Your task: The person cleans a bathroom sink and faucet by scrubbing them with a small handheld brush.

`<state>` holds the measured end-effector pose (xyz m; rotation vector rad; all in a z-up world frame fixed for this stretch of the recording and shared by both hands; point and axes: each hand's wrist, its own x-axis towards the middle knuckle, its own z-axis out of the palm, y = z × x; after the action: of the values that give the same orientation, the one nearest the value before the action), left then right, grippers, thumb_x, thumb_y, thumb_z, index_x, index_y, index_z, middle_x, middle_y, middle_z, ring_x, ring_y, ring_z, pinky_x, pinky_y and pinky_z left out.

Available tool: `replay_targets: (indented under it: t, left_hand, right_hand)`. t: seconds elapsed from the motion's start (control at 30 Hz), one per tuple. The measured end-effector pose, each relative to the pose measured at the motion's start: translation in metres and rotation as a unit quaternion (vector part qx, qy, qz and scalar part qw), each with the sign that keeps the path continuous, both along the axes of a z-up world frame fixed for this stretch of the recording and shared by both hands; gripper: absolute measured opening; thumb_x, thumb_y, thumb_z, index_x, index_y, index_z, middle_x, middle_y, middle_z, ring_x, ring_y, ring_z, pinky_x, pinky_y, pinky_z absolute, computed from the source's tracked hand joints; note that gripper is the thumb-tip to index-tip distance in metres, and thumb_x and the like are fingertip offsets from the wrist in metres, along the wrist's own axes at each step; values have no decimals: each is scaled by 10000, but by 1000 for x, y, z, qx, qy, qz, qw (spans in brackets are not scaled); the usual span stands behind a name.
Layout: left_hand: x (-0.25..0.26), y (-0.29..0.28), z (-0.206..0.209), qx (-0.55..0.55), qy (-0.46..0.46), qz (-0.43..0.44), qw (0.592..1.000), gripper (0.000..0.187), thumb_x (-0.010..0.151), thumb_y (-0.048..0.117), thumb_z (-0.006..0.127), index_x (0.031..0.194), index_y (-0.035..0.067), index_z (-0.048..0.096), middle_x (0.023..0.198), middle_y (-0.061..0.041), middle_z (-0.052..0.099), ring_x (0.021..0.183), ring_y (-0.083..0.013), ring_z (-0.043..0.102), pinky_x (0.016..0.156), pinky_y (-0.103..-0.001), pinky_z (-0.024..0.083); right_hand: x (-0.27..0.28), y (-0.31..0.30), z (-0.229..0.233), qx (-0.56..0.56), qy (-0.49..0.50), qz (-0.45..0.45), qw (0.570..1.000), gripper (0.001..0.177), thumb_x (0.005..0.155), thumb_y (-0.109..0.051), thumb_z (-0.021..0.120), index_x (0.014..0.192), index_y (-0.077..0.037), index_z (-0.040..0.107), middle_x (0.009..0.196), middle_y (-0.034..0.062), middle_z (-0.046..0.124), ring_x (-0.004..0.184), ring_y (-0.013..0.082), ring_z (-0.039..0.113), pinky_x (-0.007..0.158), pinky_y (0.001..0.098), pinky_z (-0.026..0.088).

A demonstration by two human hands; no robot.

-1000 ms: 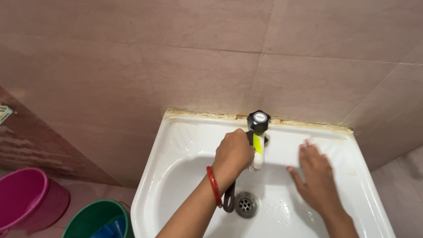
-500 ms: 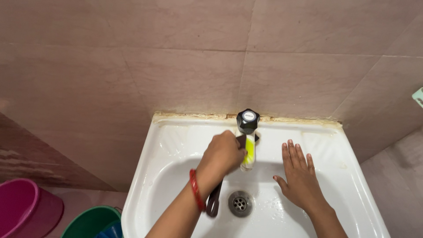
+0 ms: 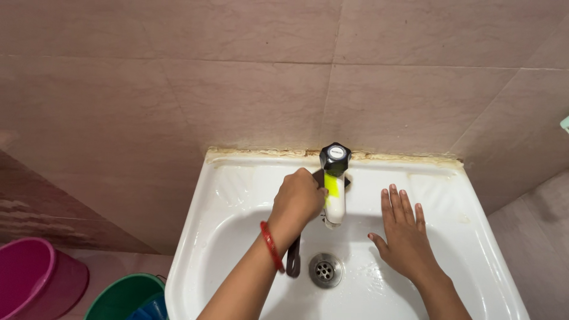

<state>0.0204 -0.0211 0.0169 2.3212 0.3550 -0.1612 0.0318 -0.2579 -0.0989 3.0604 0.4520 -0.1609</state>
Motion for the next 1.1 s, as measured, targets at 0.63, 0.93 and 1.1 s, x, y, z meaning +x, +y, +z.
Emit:
replay_targets:
  t: [0.63,0.93,1.1]
  left_hand:
    - [-27,-1,2,15,-3,-75,997,228,850,229,746,806,7,768,850,-222,739,826,-355,744,788,-433,577]
    - [-22,7,9,-1,49,-82,995,292,883,245,727,821,-40,738,851,-234,752,799,-358,758,750,-435,590]
    - [-10,2,12,7,44,-53,998,252,872,240,738,876,-11,731,892,-222,745,835,-348,750,763,-434,590]
  right_hand:
    - [1,-3,-7,39,-24,11,999,981,894,-442,599,1627,-125,31,1718,122,-3,1531,287,-33,1214,520,15]
    - [0,-3,-3,28,-5,4,1000,991,893,-439,609,1635,-140,24,1725,111,-13,1538,278,-29,1221,516,16]
    - [-1,0,-2,31,-15,5,999,994,888,-436,619,1630,-124,36,1720,118,-6,1541,284,-29,1219,525,22]
